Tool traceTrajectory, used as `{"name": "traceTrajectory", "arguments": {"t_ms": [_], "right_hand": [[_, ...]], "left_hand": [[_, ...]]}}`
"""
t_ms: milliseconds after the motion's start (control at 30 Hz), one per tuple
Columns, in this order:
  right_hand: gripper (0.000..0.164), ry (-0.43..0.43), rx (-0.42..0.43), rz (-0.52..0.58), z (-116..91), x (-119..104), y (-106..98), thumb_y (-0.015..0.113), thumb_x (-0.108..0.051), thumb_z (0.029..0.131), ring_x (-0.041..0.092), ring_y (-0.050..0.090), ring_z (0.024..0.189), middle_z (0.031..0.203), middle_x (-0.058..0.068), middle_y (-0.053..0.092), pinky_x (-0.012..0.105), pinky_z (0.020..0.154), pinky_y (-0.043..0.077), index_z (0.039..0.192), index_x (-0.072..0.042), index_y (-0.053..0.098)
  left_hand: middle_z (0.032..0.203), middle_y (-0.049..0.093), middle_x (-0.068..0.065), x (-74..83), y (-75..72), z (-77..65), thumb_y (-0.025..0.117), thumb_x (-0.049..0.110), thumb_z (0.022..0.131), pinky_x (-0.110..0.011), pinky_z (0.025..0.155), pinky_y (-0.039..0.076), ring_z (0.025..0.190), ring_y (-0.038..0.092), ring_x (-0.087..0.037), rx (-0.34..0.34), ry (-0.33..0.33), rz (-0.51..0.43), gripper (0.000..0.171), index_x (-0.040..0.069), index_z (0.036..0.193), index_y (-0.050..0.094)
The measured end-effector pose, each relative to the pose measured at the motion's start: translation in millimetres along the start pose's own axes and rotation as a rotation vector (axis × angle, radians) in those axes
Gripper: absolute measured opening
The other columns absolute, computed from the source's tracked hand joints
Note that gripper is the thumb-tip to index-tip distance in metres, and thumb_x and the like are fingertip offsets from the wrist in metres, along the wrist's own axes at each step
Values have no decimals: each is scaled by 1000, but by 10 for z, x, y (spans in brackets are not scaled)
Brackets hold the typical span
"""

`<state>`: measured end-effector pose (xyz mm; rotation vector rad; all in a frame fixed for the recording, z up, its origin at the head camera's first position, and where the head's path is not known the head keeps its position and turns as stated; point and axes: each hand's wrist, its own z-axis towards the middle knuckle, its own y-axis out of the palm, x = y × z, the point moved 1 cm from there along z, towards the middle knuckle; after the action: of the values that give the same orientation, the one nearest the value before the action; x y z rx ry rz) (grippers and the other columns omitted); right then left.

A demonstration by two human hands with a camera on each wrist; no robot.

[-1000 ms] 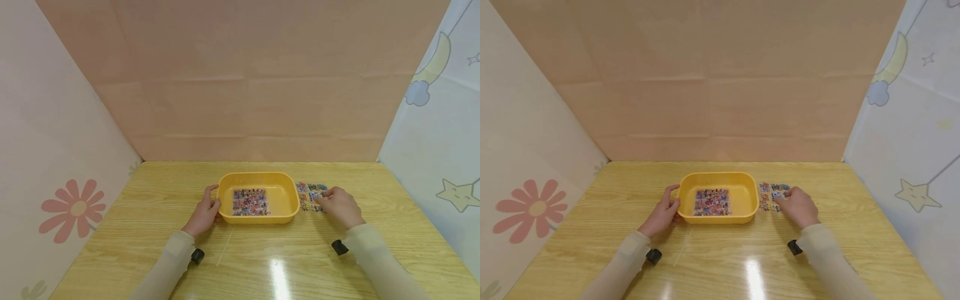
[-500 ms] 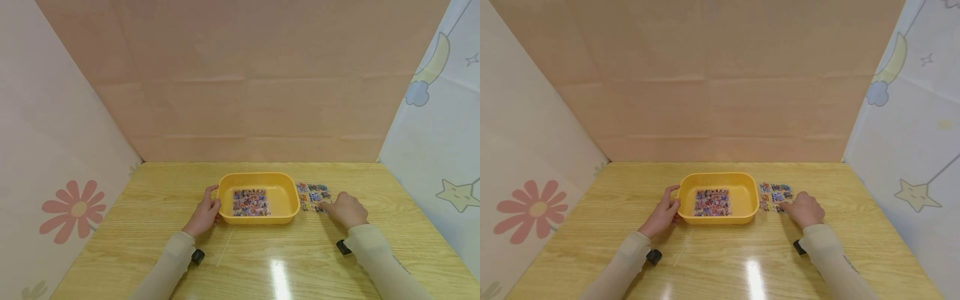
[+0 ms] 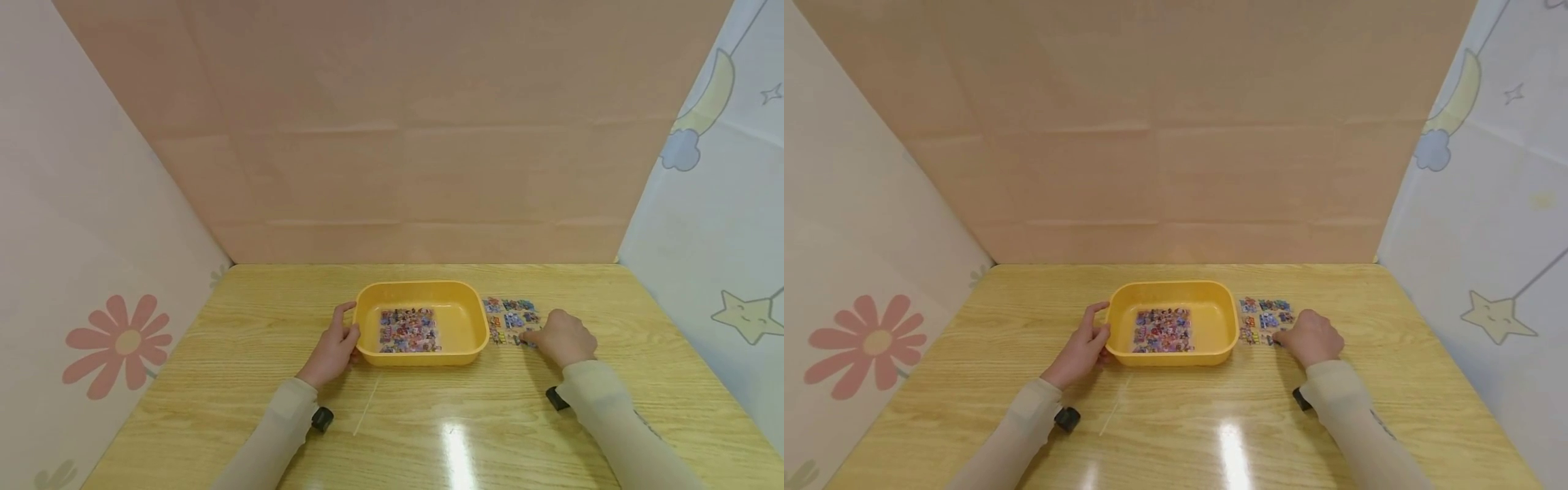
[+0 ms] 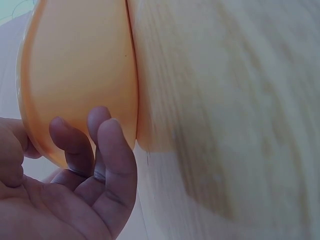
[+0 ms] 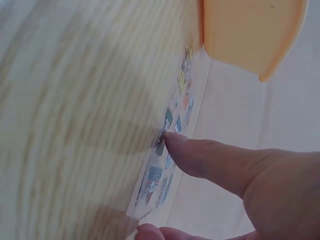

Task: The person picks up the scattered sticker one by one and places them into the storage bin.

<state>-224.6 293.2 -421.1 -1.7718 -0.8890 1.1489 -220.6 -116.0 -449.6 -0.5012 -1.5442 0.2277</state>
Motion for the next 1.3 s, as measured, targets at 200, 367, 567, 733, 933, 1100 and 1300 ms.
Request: {"name": "traceTrajectory", "arguments": {"t_ms": [200,367,567,733,933,1100,1300], "right_hand": [[43,4,-3,16,6,-15,1,74,-42,86,22,46,60,65,6,46,38,59,38,70,-8,52],[43,3,-11,42,-12,-8,3,74,-41,86,21,45,59,65,5,46,37,58,37,66,-11,51],[48,-20,-8,75,-11,8,33,73,-38,86,16,38,52,55,-3,36,34,55,33,54,-19,42],[47,-53,-23,105,20,45,40,71,-37,86,15,35,54,58,-3,35,31,53,29,55,-20,40],[41,-62,-51,123,42,70,21,71,-37,86,18,38,61,72,4,41,32,55,30,63,-17,44],[34,-81,-61,130,52,83,14,71,-37,87,23,48,71,89,15,54,34,59,38,81,-4,61],[31,-87,-67,145,60,93,17,72,-35,87,25,50,77,95,15,55,35,62,39,87,-5,64]], "left_hand": [[73,58,-9,2,1,2,41,19,109,-35,51,49,59,55,-21,3,5,-2,48,21,154,24],[73,57,-8,2,3,0,41,19,109,-35,51,49,58,54,-21,1,7,1,48,20,154,23],[72,57,-8,11,-4,-3,40,21,109,-35,51,50,58,54,-21,10,2,3,48,21,154,24],[72,58,-8,11,-4,-6,40,20,109,-35,51,50,58,54,-22,10,5,5,48,20,154,24],[74,59,-9,0,-2,-4,40,20,109,-36,51,50,59,55,-22,3,8,5,48,20,154,24],[74,59,-9,1,-3,-7,40,20,109,-36,51,50,59,56,-22,6,4,6,48,20,153,24],[74,58,-9,6,-1,-5,41,19,108,-35,51,50,59,55,-22,7,4,10,48,20,153,24]]}}
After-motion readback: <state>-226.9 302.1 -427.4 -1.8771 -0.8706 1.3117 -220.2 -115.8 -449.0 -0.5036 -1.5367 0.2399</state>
